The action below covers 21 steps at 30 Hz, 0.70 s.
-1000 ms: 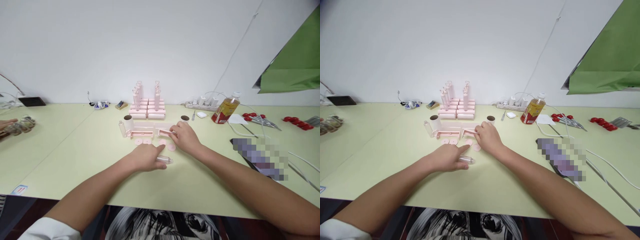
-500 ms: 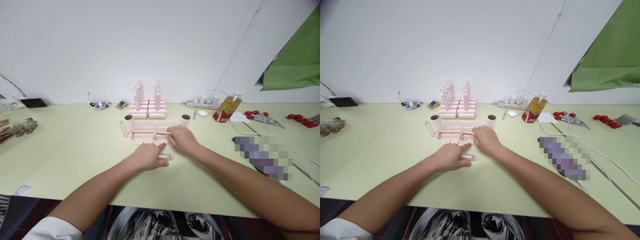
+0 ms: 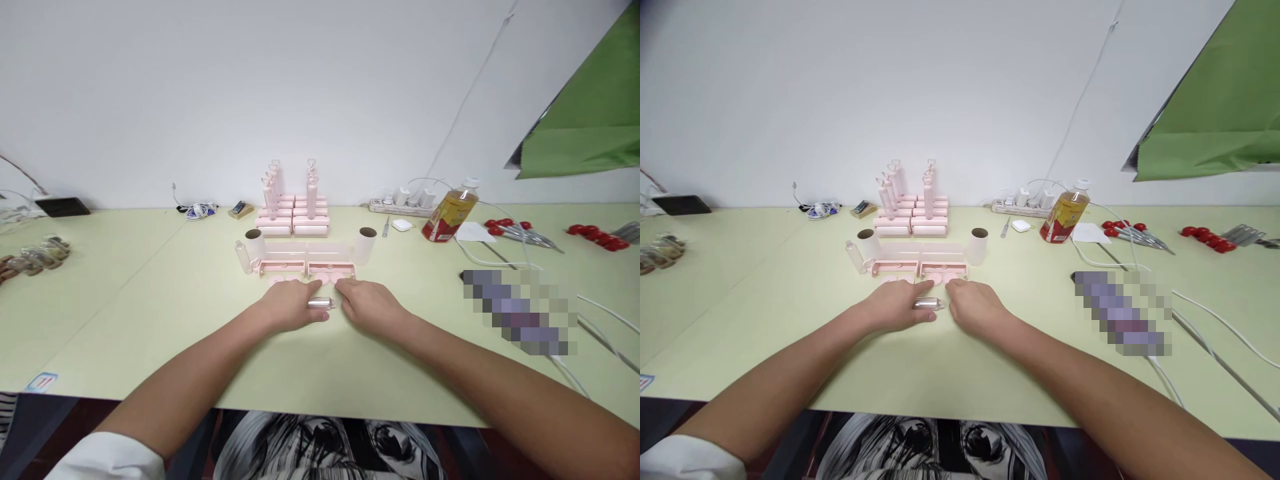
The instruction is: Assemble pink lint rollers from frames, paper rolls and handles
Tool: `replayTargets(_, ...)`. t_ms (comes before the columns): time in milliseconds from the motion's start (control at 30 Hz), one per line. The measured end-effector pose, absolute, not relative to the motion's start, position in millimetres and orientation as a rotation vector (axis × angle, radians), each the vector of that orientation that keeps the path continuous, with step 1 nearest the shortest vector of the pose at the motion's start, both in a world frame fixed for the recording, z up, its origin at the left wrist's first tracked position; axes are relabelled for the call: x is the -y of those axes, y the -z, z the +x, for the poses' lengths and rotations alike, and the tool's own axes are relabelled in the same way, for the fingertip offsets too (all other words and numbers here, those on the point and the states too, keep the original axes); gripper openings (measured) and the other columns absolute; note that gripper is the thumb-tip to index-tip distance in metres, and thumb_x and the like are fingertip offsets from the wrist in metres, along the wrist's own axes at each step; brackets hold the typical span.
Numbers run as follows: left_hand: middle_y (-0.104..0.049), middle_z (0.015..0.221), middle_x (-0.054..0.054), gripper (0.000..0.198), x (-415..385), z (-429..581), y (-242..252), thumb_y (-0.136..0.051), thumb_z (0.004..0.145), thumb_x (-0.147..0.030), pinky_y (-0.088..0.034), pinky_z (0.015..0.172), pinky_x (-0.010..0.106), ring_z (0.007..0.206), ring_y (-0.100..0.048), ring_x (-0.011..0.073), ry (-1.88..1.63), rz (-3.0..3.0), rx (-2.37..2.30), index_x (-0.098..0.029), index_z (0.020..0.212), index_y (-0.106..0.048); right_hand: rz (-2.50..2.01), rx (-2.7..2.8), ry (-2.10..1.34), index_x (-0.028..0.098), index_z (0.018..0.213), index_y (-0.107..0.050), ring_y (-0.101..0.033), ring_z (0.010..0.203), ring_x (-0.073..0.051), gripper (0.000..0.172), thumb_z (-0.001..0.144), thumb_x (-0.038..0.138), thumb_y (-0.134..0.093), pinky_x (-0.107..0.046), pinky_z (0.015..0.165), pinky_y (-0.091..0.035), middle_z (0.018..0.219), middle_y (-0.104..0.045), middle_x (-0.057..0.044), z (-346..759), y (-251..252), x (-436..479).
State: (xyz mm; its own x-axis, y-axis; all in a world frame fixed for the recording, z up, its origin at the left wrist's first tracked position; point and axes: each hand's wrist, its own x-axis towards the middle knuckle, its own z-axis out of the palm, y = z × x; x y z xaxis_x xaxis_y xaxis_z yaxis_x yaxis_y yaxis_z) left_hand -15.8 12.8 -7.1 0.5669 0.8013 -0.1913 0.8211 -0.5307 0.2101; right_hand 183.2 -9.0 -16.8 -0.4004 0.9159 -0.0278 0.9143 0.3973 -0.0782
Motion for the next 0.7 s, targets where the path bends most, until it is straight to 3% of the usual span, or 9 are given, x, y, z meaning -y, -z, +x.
replayTargets(133, -0.072, 0.101, 0.011, 0.070, -11.5, -17.0, 7.1, -0.050, 0.082, -0.061, -0.044, 0.066, 0.033, 0.092, -0.066, 0.0324, -0.009, 2.509, -1.354, -0.024, 0.141, -0.044, -1.555, 2.402, -0.272, 0.015, 0.116, -0.060, -0.064, 0.086, -0.022, 0.036, 0.084, 0.013, -0.043, -0.031, 0.071, -0.042, 0.113, -0.068, -0.011, 189.7, 17.5, 14.3)
replayTargets(233, -0.071, 0.094, 0.008, 0.061, -7.1, -15.1, 4.2, -0.050, 0.085, -0.058, -0.041, 0.062, 0.029, 0.086, -0.066, 0.0272, -0.192, 2.457, -1.299, -0.025, 0.136, -0.048, -1.467, 2.194, -0.585, 0.018, 0.126, -0.056, -0.059, 0.065, -0.015, 0.044, 0.082, 0.018, -0.049, -0.029, 0.065, -0.043, 0.101, -0.071, -0.006, 191.2, 14.0, 20.6)
replayTargets(300, -0.069, 0.086, 0.005, 0.054, -3.2, -12.5, 1.6, -0.049, 0.087, -0.057, -0.038, 0.059, 0.027, 0.077, -0.065, 0.0230, -0.297, 2.413, -1.221, -0.024, 0.129, -0.052, -1.384, 2.077, -0.818, 0.020, 0.122, -0.058, -0.054, 0.057, -0.013, 0.042, 0.081, 0.024, -0.055, -0.027, 0.058, -0.041, 0.083, -0.069, -0.002, 189.6, 12.0, 22.8)
replayTargets(367, -0.066, 0.079, 0.002, 0.047, -0.1, -9.9, -0.6, -0.048, 0.088, -0.055, -0.036, 0.056, 0.026, 0.070, -0.062, 0.0195, -0.363, 2.384, -1.140, -0.022, 0.120, -0.055, -1.262, 1.938, -0.983, 0.019, 0.110, -0.062, -0.055, 0.062, -0.014, 0.033, 0.080, 0.031, -0.060, -0.026, 0.059, -0.042, 0.078, -0.066, -0.001, 187.3, 11.1, 23.2)
replayTargets(500, -0.064, 0.082, 0.002, 0.036, -0.6, -9.4, -2.5, -0.054, 0.086, -0.049, -0.037, 0.059, 0.026, 0.071, -0.058, 0.0175, -0.501, 2.349, -1.180, -0.019, 0.106, -0.057, -1.183, 1.592, -1.075, 0.017, 0.089, -0.063, -0.050, 0.055, -0.012, 0.021, 0.078, 0.036, -0.063, -0.025, 0.053, -0.040, 0.064, -0.057, 0.002, 189.0, 9.5, 21.1)
replayTargets(600, -0.065, 0.078, 0.001, 0.031, -4.8, -11.5, -1.1, -0.053, 0.086, -0.049, -0.036, 0.059, 0.026, 0.069, -0.056, 0.0173, -0.482, 2.320, -1.258, -0.019, 0.090, -0.060, -1.110, 1.384, -1.144, 0.019, 0.087, -0.059, -0.043, 0.046, -0.010, 0.022, 0.078, 0.039, -0.064, -0.024, 0.047, -0.037, 0.054, -0.048, 0.006, 195.1, 9.5, 20.2)
replayTargets(700, -0.063, 0.070, 0.001, 0.034, -5.5, -9.9, 3.2, -0.052, 0.086, -0.051, -0.033, 0.057, 0.025, 0.064, -0.055, 0.0164, -0.419, 2.314, -1.260, -0.019, 0.078, -0.060, -0.983, 1.378, -1.306, 0.019, 0.093, -0.059, -0.045, 0.045, -0.010, 0.031, 0.079, 0.046, -0.065, -0.024, 0.045, -0.037, 0.055, -0.051, 0.006, 196.3, 14.1, 21.7)
